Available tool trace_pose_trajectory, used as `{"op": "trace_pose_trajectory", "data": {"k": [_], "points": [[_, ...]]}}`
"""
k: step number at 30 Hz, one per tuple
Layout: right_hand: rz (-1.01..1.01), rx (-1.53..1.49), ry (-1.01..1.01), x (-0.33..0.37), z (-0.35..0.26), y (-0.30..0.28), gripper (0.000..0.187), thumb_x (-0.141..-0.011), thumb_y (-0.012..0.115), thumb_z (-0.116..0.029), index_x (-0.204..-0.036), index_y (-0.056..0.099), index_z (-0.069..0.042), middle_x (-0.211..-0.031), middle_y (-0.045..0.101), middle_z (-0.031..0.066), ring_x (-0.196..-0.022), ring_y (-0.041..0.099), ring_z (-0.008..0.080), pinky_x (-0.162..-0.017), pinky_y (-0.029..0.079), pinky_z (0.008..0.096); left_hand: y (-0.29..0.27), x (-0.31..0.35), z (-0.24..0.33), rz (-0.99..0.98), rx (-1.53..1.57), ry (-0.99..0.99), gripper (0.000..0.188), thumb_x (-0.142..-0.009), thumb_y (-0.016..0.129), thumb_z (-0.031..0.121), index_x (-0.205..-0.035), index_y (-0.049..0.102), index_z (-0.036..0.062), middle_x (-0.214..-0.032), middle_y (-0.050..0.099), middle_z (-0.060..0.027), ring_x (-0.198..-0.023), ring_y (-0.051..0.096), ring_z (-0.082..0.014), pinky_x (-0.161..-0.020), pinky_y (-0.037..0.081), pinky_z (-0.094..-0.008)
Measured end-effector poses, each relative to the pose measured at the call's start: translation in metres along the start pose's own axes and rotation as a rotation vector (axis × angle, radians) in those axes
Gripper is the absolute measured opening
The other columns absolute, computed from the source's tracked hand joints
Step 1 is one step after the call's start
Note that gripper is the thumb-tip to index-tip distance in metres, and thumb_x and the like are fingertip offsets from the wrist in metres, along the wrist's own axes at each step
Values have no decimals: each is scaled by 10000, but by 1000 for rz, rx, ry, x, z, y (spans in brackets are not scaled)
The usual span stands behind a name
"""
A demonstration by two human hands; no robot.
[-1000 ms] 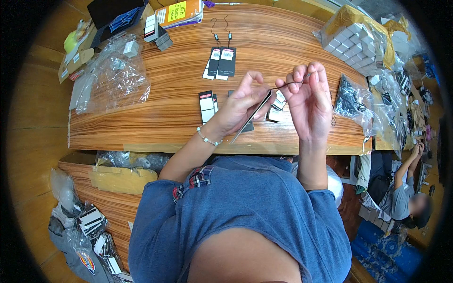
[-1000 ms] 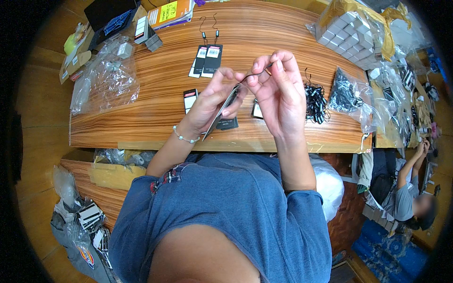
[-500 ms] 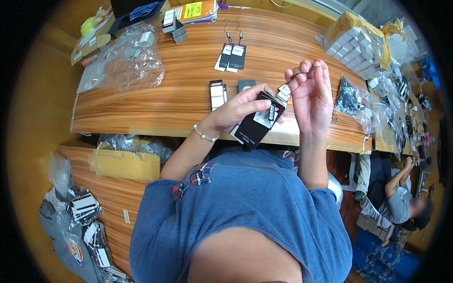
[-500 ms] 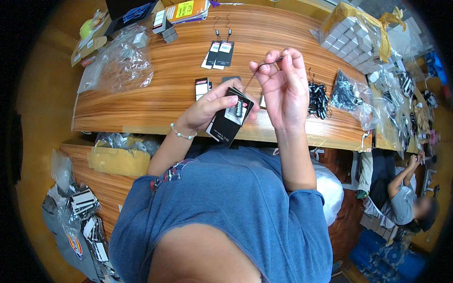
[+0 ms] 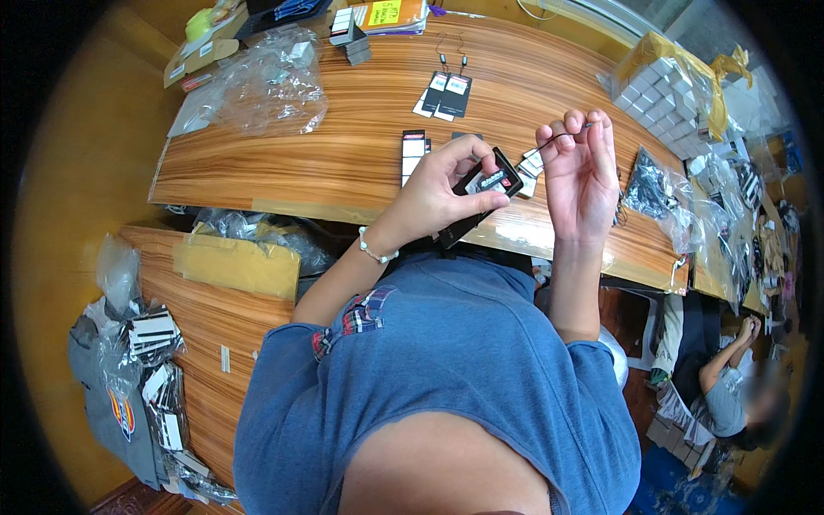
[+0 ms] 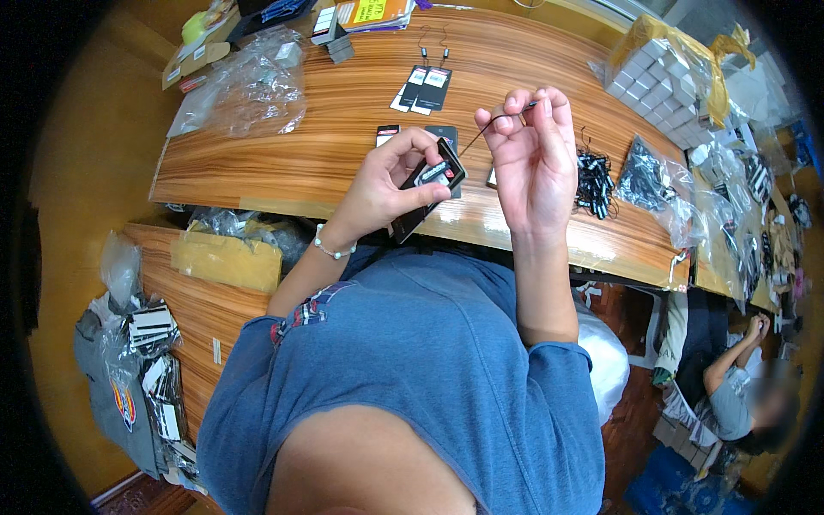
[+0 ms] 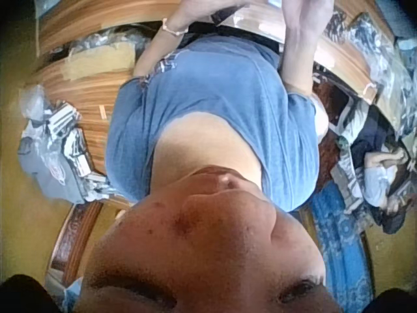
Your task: The person repeatedly picks up small rectangular tags and thin black cords from a wooden table. They thread the cord through a hole in each tag and place the assembled items on the table. The person handles the tags and cords by hand throughout the process.
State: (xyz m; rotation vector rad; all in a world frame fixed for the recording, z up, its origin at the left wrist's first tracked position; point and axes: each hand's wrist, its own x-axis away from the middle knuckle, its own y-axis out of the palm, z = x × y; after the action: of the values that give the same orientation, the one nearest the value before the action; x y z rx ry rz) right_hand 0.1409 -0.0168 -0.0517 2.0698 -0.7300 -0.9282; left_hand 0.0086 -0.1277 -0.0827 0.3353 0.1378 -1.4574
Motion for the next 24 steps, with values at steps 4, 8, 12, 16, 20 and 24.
{"op": "trace_pose_trajectory", "data": {"k": [4, 8, 12, 16, 20, 24], "points": [[-26, 55, 18, 2, -1, 0, 77, -907, 458, -115, -961, 475, -62, -837, 512, 73, -696, 498, 137, -803, 447, 373, 6, 2, 10, 139, -372, 113, 184, -732, 688, 77, -845, 550, 33, -825, 533, -18, -825, 515, -110, -721, 414, -262], [-59, 379, 65, 13, -5, -2, 111, -859, 522, -51, -953, 534, 8, -805, 548, 63, -701, 531, 125, -707, 463, 264, 7, 1, 17, 259, -706, 364, 163, -672, 701, 28, -810, 613, 27, -887, 566, -50, -828, 549, -170, -773, 406, -270], [-129, 655, 122, 20, -5, 3, 125, -837, 560, -37, -954, 554, 6, -850, 588, 44, -765, 546, 83, -702, 438, 202, 4, -1, 34, 214, -628, 228, 187, -689, 692, 13, -866, 630, 20, -874, 623, -59, -827, 554, -138, -778, 421, -269], [-152, 759, 194, 22, -4, 6, 190, -810, 595, -30, -983, 528, 9, -836, 576, 29, -773, 539, 64, -696, 417, 182, -3, -1, 25, 193, -407, 151, 201, -764, 631, -18, -962, 607, 1, -936, 619, -56, -855, 570, -107, -776, 458, -233], [-172, 764, 208, 22, 2, 7, 202, -799, 596, -14, -984, 517, 5, -850, 564, 28, -800, 540, 70, -725, 414, 195, 1, 0, 29, 279, -211, 85, 147, -759, 654, 52, -898, 639, 7, -866, 639, -36, -758, 573, -81, -694, 464, -215], [-176, 759, 211, 24, 6, 5, 219, -791, 603, -10, -988, 509, 5, -847, 560, 30, -801, 543, 76, -740, 414, 206, -2, 7, 26, 279, -177, 38, 149, -778, 653, 86, -895, 638, -4, -844, 638, -41, -763, 571, -79, -685, 457, -214]]}}
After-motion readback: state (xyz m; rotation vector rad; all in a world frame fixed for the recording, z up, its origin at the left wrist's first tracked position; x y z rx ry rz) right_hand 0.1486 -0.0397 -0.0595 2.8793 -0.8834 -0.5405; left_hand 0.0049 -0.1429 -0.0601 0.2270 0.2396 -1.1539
